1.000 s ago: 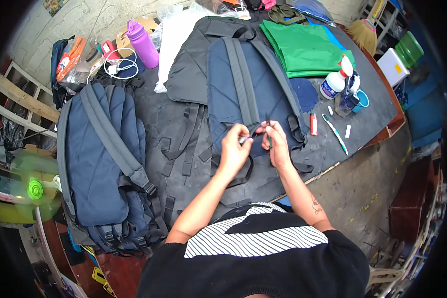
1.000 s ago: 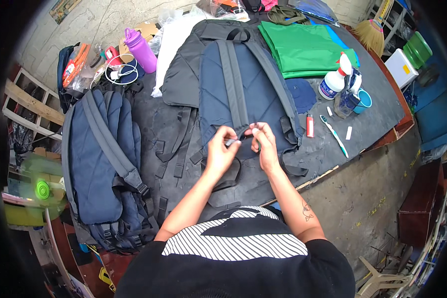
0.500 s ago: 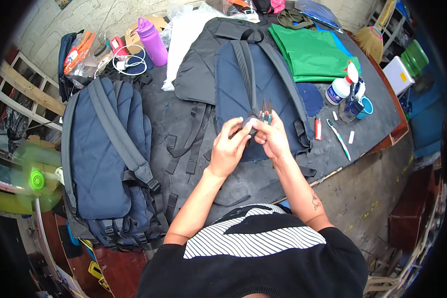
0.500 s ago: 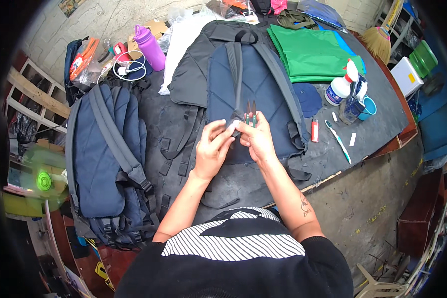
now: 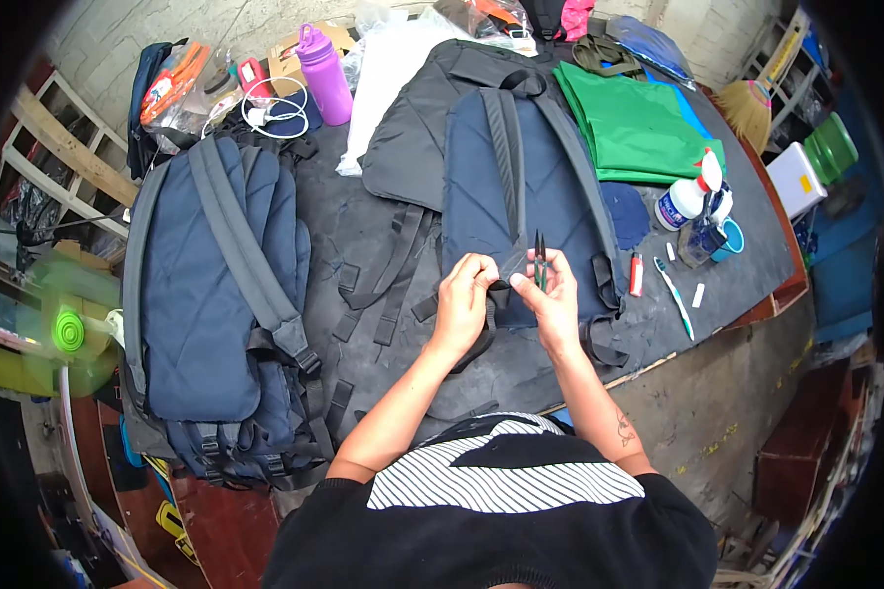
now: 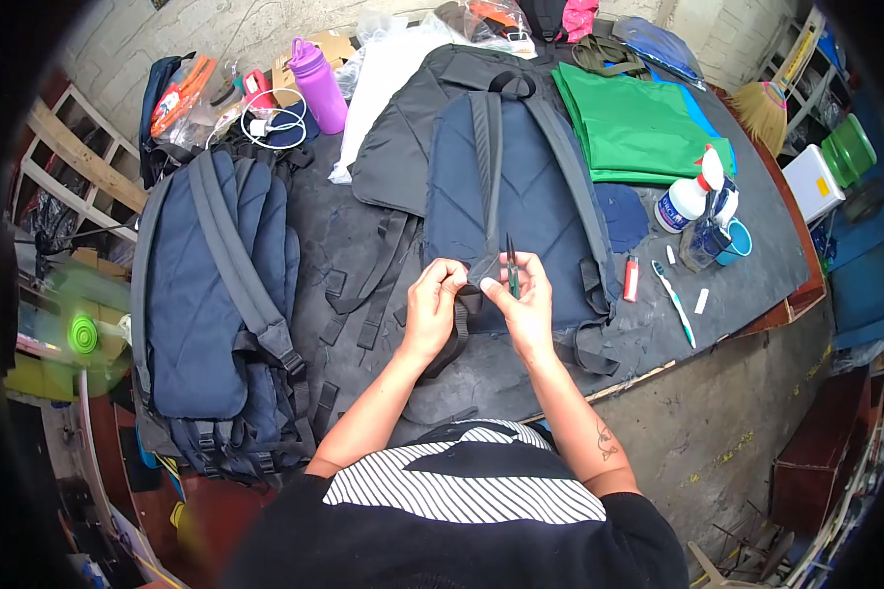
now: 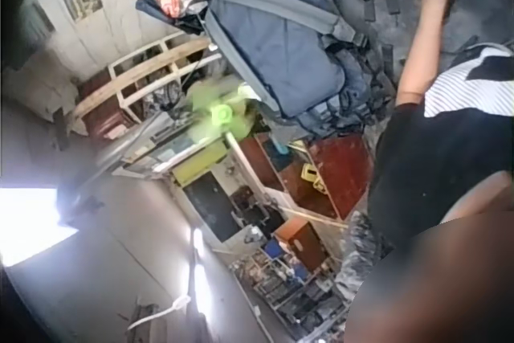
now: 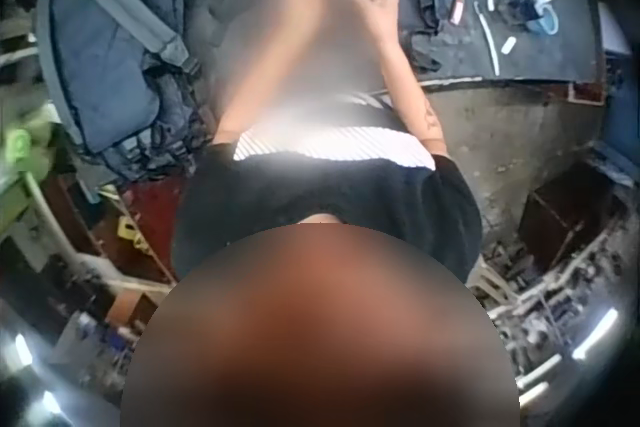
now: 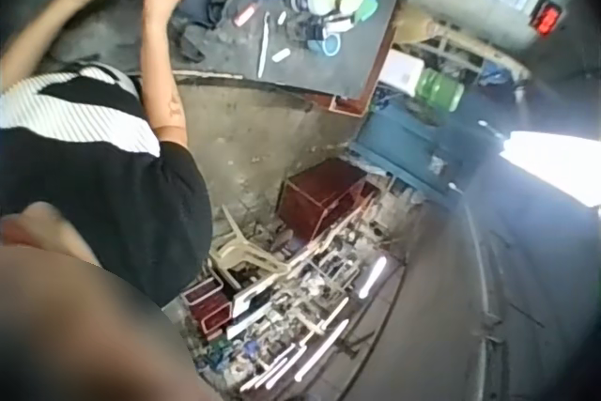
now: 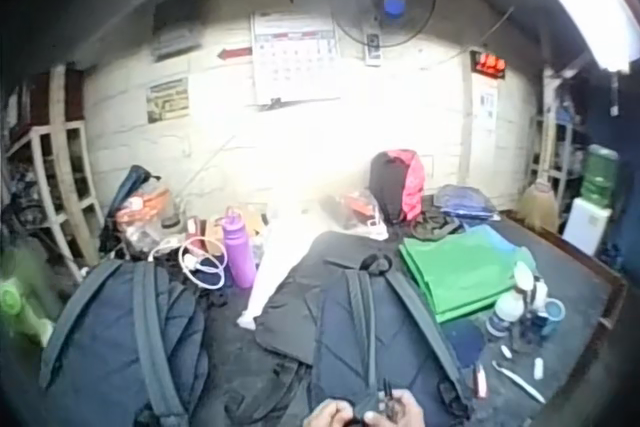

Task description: Assembling components of a backpack on a workbench.

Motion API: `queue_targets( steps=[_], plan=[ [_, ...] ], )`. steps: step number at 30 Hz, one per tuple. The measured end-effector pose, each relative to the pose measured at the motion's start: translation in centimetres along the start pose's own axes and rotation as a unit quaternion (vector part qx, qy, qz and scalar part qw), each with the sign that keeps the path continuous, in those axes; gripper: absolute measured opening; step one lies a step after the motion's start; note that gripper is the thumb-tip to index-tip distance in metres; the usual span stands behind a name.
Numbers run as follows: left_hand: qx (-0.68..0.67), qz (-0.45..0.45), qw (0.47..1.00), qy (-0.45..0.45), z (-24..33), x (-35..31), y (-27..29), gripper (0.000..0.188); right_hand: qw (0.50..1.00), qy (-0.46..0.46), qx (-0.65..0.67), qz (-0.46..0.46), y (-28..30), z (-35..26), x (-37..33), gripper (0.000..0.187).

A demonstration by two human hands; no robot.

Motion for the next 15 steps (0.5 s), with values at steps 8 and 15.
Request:
queue_targets(
  steps=[8,15],
  plan=[
    [-0.066,0.067,0.996,0.007,0.4,0.7,1.9,0.025,0.959,0.207,-0.196,-0.003,-1.4,-3.5,-0.9,0.028],
    [-0.06,0.034,0.997,-0.025,2.1,0.9,1.5,0.019,0.929,0.253,-0.269,0.029,-1.6,-4.3,-0.8,0.027]
  ],
)
Point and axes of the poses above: each hand's wrist, its own x-axis towards the middle knuckle, its own y-axis out of the back of the hand, z = x × y, the point moved 8 cm from there along x, towards the middle knuckle, and after that the axes turned 7 degrees about -z, right-handed, at the moved point
